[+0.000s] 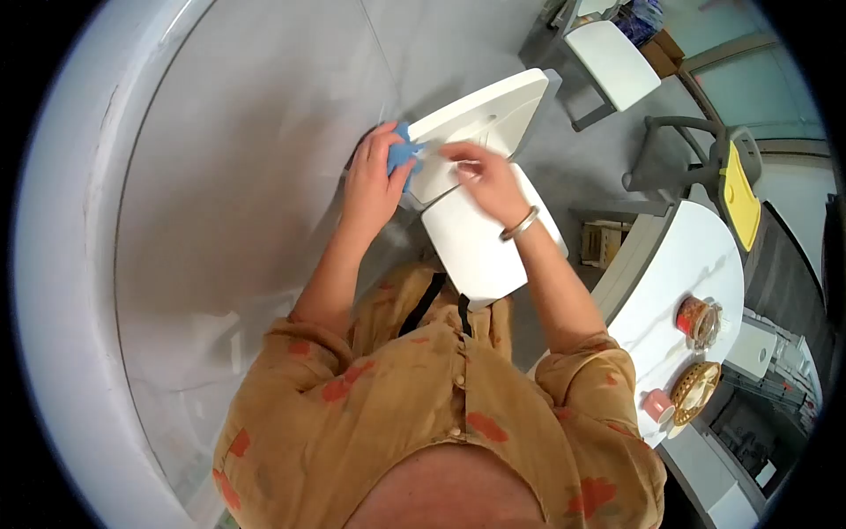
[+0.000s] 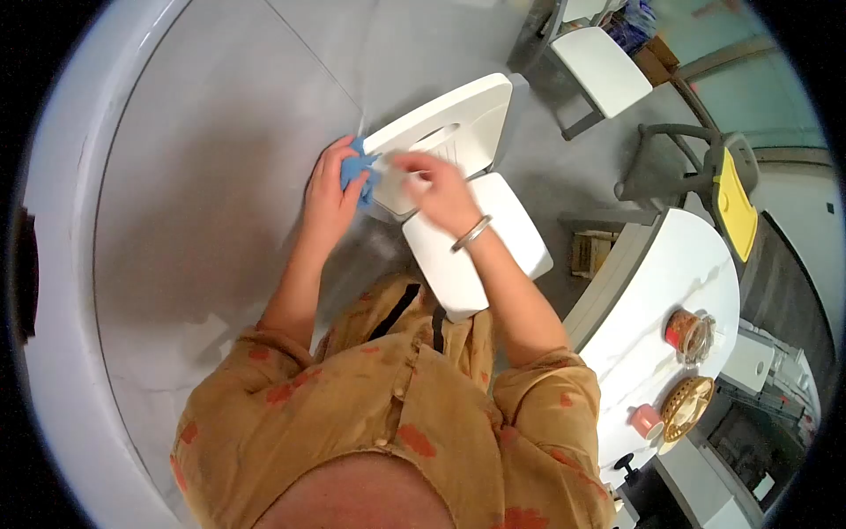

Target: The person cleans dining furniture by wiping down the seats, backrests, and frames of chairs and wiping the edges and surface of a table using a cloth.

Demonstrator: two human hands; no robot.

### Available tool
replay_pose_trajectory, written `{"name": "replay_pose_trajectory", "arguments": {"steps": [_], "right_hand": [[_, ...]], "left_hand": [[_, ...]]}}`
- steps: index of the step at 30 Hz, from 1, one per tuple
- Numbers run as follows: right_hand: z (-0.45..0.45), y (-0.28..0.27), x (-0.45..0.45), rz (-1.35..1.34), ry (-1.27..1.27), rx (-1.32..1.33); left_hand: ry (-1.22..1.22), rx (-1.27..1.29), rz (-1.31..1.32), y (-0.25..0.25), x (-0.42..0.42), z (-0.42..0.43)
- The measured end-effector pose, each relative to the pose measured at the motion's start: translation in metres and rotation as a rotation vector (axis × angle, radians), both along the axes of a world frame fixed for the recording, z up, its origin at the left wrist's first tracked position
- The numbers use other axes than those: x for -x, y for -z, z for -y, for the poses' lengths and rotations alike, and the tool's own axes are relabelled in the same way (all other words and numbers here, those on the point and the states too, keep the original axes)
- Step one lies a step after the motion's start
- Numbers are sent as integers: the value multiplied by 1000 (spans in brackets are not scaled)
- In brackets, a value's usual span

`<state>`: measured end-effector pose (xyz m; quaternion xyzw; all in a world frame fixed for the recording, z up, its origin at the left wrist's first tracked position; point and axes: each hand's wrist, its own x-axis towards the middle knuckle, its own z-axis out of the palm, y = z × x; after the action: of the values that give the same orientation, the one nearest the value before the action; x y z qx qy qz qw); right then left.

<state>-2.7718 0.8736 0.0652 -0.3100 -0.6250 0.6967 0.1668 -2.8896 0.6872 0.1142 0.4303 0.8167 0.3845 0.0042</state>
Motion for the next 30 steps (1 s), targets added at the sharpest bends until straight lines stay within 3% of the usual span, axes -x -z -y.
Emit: {"name": "replay_pose_trajectory", "arguments": {"steps": [1, 3, 6, 11, 15, 19, 22, 25, 27, 28, 29, 30], "right_hand": [[0, 0, 0, 41, -32, -38], [11, -16, 18, -20, 144, 450], [41, -5, 43, -125, 288, 457], [57, 15, 67, -186, 275, 173], [68, -1, 49, 12, 288, 43], [84, -2, 5, 109, 130, 175], [98, 7, -23, 56, 140, 38], [127, -16, -58, 1, 109, 28], [131, -25, -79, 107, 25, 116], [140, -30, -86, 101, 142, 163], [145, -49, -99, 133, 110, 244], [148, -49, -110, 82, 152, 266]], "left_hand": [[-37, 43, 73, 0, 5, -4], [-49, 63, 114, 6, 8, -2], [-79, 80, 109, 11, 8, 0], [-183, 158, -15, 16, 4, -9], [-239, 173, 28, 1, -23, 8], [-230, 194, 143, -17, -80, 50], [-155, 166, 234, -27, -112, 78], [-87, 149, 401, -34, -133, 110], [-2, -87, 666, -15, -141, 131], [8, -303, 998, 2, -149, 140], [7, -300, 1014, 19, -154, 150], [-99, -348, 1282, 36, -160, 160]]}}
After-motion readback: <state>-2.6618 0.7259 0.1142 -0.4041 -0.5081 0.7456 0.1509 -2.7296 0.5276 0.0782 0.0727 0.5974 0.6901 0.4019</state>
